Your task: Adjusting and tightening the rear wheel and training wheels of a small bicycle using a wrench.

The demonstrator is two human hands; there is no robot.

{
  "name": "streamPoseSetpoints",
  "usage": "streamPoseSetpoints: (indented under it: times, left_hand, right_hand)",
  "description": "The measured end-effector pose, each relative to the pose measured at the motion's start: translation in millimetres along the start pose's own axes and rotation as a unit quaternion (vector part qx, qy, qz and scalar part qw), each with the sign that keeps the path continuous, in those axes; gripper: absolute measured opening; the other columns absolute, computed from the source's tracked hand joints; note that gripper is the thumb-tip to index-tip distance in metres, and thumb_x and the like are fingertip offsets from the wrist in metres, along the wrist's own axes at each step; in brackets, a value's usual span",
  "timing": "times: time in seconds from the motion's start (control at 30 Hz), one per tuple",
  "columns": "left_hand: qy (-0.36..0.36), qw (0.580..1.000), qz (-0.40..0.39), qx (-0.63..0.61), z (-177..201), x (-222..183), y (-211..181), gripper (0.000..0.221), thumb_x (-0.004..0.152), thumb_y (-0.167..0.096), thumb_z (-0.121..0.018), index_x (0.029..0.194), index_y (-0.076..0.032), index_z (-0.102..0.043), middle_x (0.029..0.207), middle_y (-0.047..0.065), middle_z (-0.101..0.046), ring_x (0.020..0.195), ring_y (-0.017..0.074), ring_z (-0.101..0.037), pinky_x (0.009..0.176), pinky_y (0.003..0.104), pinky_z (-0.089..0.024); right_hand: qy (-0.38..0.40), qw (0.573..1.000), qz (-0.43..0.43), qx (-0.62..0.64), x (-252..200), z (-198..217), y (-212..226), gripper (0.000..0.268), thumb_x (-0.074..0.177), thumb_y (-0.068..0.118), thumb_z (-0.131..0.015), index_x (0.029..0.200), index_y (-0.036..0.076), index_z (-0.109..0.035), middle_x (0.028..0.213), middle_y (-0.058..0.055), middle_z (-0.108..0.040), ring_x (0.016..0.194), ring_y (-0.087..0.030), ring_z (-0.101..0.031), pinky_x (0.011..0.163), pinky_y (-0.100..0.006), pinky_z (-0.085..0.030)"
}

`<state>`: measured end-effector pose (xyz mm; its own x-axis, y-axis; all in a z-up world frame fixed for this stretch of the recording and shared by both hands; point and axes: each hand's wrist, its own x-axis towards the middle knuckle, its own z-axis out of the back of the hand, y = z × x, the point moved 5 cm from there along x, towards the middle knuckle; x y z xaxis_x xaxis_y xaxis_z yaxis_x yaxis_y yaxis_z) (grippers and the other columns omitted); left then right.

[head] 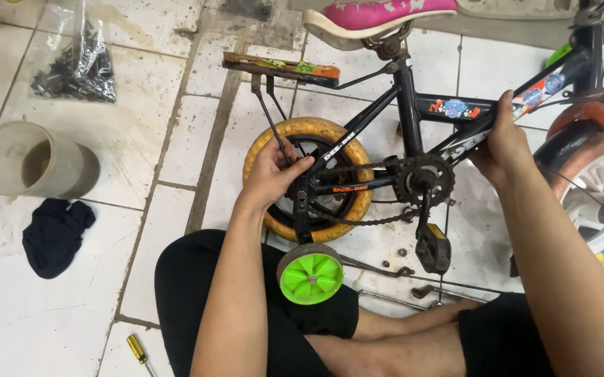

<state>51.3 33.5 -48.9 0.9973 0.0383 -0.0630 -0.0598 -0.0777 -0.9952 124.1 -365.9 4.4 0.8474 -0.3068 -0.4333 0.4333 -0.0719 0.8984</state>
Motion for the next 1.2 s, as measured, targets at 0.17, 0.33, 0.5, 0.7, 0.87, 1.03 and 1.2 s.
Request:
streamPoseSetpoints:
  times: [0.17,0.33,0.5,0.7,0.87,1.03,1.2]
  left_hand:
    - [0.007,0.999,0.037,0.015,-3.3,-7.2,8.0,0.033,0.082,-0.003,-0.083,0.097,-0.01,-0.054,0.082,0.001,-0.062,0.075,0.0102,-0.063,0.067,0.022,-0.054]
    - [0.024,0.999,-0.019,-0.017,3.3,0.6,3.9,0.032,0.086,0.0,-0.08,0.098,-0.009,-0.052,0.085,0.001,-0.06,0.077,0.0093,-0.06,0.073,0.022,-0.054]
    - [0.029,0.999,-0.039,-0.019,-0.6,5.2,4.8,0.032,0.086,0.002,-0.079,0.098,-0.009,-0.052,0.085,-0.001,-0.058,0.076,0.0075,-0.058,0.073,0.019,-0.052]
    - [0.008,0.999,-0.04,0.015,6.0,5.5,14.7,0.033,0.087,-0.013,-0.084,0.094,-0.012,-0.051,0.079,-0.001,-0.063,0.073,0.0074,-0.064,0.069,0.02,-0.054]
    - [-0.007,0.999,-0.04,0.015,6.4,2.1,9.4,0.039,0.086,-0.023,-0.088,0.093,-0.014,-0.052,0.077,-0.003,-0.064,0.072,0.0059,-0.067,0.069,0.019,-0.056]
    - [-0.002,0.999,-0.024,0.026,2.8,-0.2,1.3,0.025,0.089,-0.011,-0.08,0.094,-0.009,-0.056,0.078,-0.002,-0.057,0.064,0.0053,-0.054,0.056,0.018,-0.044]
    - [-0.011,0.999,-0.018,0.047,1.0,-3.2,-2.5,0.027,0.087,-0.014,-0.082,0.09,-0.01,-0.056,0.075,-0.002,-0.059,0.06,0.0045,-0.053,0.052,0.018,-0.043]
  right_hand:
    - [0.072,0.997,0.011,-0.026,-12.2,25.7,-3.3,0.062,0.106,0.063,-0.04,0.119,0.007,-0.063,0.102,-0.007,-0.075,0.086,-0.013,-0.075,0.076,-0.023,-0.061]
    - [0.022,0.701,0.084,-0.708,-95.6,53.4,45.8,0.038,0.113,0.036,-0.058,0.112,0.005,-0.08,0.092,-0.012,-0.084,0.077,-0.026,-0.081,0.075,-0.037,-0.064]
    - [0.258,0.594,-0.049,-0.761,-127.0,77.6,-49.9,0.028,0.093,0.037,-0.066,0.114,0.026,-0.08,0.098,0.006,-0.087,0.084,-0.012,-0.082,0.08,-0.025,-0.065]
    - [0.324,0.518,0.024,-0.791,-104.1,99.0,-184.3,0.039,0.084,0.052,-0.071,0.119,0.033,-0.07,0.102,0.006,-0.079,0.097,-0.02,-0.076,0.084,-0.034,-0.062]
    - [0.354,0.485,0.115,-0.791,-104.2,87.2,-201.0,0.04,0.085,0.063,-0.065,0.096,0.027,-0.078,0.084,0.0,-0.08,0.09,-0.026,-0.078,0.08,-0.04,-0.063]
    - [0.332,0.479,0.298,-0.756,-144.2,77.8,-162.1,0.015,0.089,0.031,-0.057,0.099,0.023,-0.065,0.093,0.005,-0.074,0.084,-0.024,-0.072,0.079,-0.039,-0.056]
    - [0.375,0.543,0.367,-0.656,-228.5,35.1,-93.0,0.027,0.077,0.03,-0.066,0.103,0.022,-0.067,0.097,0.003,-0.071,0.086,-0.022,-0.071,0.075,-0.039,-0.057]
